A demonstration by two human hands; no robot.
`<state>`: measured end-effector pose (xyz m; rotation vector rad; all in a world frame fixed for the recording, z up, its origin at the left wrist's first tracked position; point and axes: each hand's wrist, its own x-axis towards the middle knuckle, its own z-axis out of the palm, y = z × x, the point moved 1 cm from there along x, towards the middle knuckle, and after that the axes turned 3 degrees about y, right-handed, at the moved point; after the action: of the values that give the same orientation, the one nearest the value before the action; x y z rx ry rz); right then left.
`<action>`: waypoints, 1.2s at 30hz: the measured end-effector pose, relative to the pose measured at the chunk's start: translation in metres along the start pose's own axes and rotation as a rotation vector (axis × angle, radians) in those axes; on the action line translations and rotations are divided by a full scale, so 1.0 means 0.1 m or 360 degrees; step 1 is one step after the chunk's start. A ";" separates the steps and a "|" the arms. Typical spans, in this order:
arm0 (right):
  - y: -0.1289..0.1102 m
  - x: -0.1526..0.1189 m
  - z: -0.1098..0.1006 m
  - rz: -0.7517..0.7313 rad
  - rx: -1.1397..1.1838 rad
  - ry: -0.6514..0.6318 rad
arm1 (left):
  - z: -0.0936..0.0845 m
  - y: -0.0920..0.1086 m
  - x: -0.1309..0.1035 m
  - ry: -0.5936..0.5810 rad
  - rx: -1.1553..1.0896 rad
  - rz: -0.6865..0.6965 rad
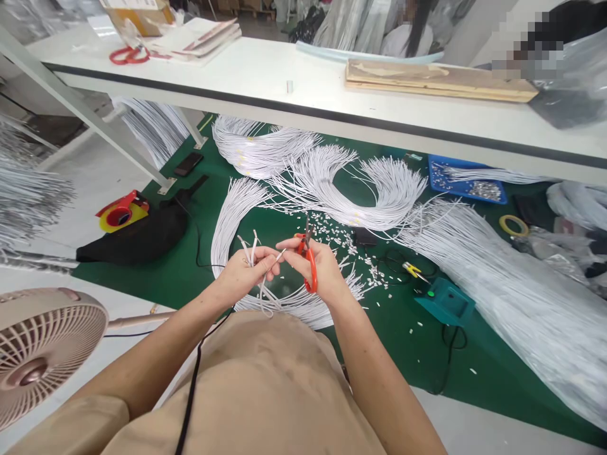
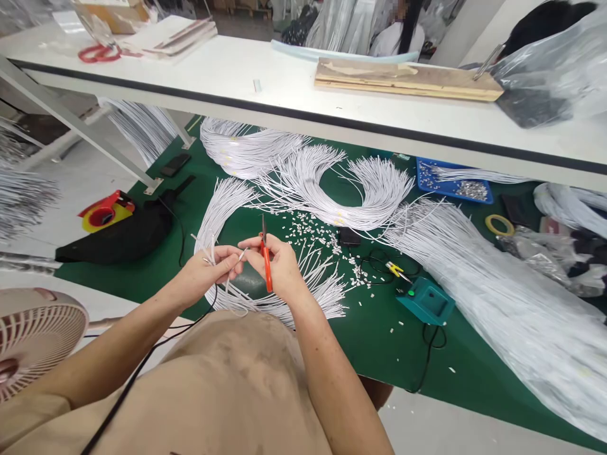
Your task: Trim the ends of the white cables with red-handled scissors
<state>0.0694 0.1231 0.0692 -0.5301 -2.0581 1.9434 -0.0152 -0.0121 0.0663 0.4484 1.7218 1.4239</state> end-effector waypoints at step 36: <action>-0.07 -0.09 0.21 -0.0312 -0.0485 0.0852 | -0.09 -0.03 0.03 0.0225 -0.0199 -0.0043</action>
<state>0.0679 0.1001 0.0752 -0.7792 -1.9590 1.2132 -0.0234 -0.0168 0.0621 0.2610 1.7300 1.5653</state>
